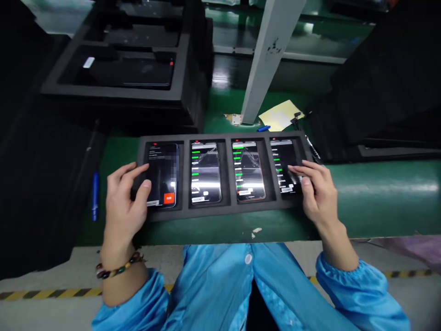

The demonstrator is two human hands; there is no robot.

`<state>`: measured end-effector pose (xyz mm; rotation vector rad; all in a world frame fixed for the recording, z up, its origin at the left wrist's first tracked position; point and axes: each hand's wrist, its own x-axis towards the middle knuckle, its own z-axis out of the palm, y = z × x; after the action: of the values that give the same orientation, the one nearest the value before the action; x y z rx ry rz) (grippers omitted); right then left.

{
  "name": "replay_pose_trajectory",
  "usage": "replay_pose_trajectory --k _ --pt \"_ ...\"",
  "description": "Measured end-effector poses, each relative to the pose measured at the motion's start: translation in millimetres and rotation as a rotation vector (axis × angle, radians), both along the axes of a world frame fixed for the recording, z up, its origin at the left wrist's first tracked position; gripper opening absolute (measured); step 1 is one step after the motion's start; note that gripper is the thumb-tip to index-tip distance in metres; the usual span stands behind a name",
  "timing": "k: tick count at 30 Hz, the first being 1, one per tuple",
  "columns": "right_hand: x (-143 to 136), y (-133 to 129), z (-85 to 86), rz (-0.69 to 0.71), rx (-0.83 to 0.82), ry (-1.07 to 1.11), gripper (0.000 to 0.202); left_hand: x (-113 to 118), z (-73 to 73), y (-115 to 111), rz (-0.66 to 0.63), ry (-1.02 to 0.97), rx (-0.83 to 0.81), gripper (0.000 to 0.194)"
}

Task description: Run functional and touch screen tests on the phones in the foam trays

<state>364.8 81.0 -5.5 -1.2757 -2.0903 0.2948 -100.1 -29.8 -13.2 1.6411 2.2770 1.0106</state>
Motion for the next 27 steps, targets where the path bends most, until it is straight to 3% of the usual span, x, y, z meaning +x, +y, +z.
replay_pose_trajectory --k 7,13,21,27 --pt "2.3 -1.5 -3.3 0.002 -0.007 0.0 0.036 2.6 -0.5 -2.0 -0.02 0.002 0.019 0.048" --pt "-6.7 3.0 -0.4 -0.014 -0.068 -0.123 0.041 2.6 -1.5 -2.2 -0.013 0.005 0.006 0.048" --pt "-51.7 -8.6 12.5 0.327 -0.088 -0.111 0.041 4.3 -0.6 -2.7 -0.013 -0.007 0.003 0.051" --pt "-59.3 -11.6 13.2 0.371 -0.083 -0.131 0.039 5.8 -3.7 -4.2 0.009 -0.068 0.032 0.047"
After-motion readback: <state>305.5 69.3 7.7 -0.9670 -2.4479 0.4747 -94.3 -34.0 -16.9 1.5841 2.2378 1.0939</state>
